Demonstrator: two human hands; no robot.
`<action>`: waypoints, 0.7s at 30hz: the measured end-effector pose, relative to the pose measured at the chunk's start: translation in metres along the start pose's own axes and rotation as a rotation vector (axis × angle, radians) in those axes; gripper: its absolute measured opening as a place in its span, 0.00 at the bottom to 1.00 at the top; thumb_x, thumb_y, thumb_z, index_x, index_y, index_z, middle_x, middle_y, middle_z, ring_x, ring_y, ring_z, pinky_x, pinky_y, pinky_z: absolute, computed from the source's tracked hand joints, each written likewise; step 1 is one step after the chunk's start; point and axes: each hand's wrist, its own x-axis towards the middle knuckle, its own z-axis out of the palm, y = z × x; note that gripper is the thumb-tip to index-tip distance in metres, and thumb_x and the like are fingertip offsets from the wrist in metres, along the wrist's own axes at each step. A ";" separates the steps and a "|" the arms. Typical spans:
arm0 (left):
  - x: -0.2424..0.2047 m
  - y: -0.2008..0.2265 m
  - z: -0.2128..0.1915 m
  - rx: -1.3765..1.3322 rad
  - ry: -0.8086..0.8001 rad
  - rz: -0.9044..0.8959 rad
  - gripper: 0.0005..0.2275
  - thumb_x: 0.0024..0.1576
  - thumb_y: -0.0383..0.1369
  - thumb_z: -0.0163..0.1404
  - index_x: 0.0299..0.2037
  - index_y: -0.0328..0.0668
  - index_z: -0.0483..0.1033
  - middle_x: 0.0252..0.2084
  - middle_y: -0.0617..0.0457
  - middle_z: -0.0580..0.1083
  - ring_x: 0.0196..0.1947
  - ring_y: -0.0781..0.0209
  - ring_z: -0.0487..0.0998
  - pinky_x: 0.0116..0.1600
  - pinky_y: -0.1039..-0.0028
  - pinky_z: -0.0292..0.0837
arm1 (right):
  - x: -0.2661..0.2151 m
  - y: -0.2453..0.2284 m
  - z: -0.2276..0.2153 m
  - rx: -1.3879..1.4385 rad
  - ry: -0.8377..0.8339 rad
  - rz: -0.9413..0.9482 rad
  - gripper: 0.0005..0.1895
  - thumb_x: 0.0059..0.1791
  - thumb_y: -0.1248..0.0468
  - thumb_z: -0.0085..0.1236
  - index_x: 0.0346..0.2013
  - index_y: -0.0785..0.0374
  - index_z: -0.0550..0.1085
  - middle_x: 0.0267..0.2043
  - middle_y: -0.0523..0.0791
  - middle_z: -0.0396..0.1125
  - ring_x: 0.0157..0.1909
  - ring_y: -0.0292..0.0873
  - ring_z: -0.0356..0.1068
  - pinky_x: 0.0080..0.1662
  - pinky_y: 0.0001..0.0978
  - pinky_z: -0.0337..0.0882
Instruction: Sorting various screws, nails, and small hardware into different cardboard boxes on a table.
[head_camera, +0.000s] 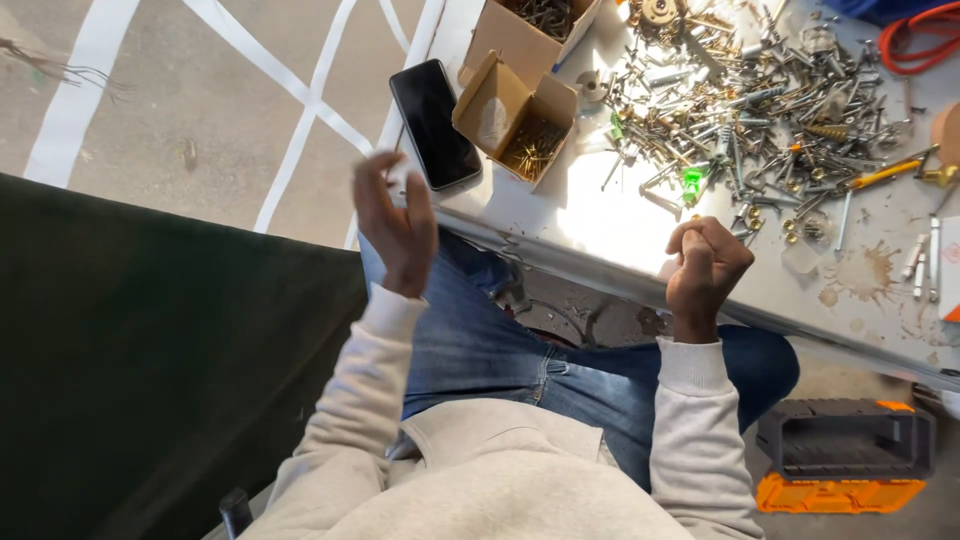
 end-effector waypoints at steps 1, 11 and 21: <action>0.011 -0.010 0.003 0.085 -0.042 -0.035 0.07 0.63 0.31 0.50 0.49 0.42 0.71 0.42 0.44 0.72 0.39 0.38 0.73 0.46 0.54 0.71 | 0.000 -0.001 0.001 0.009 0.010 0.004 0.13 0.44 0.63 0.46 0.14 0.60 0.70 0.10 0.40 0.49 0.18 0.35 0.51 0.28 0.26 0.56; 0.046 -0.058 0.075 0.383 -0.474 -0.298 0.41 0.44 0.23 0.61 0.71 0.38 0.55 0.73 0.30 0.55 0.74 0.32 0.55 0.75 0.50 0.56 | 0.002 -0.019 0.002 0.000 0.029 0.024 0.14 0.45 0.66 0.41 0.15 0.64 0.66 0.19 0.44 0.60 0.24 0.38 0.56 0.32 0.33 0.52; 0.038 -0.064 0.076 0.336 -0.469 -0.078 0.36 0.50 0.18 0.59 0.72 0.37 0.58 0.73 0.31 0.57 0.74 0.30 0.56 0.72 0.45 0.65 | 0.004 -0.022 -0.002 0.000 -0.008 -0.015 0.16 0.49 0.62 0.41 0.17 0.64 0.67 0.19 0.44 0.60 0.24 0.38 0.57 0.31 0.32 0.54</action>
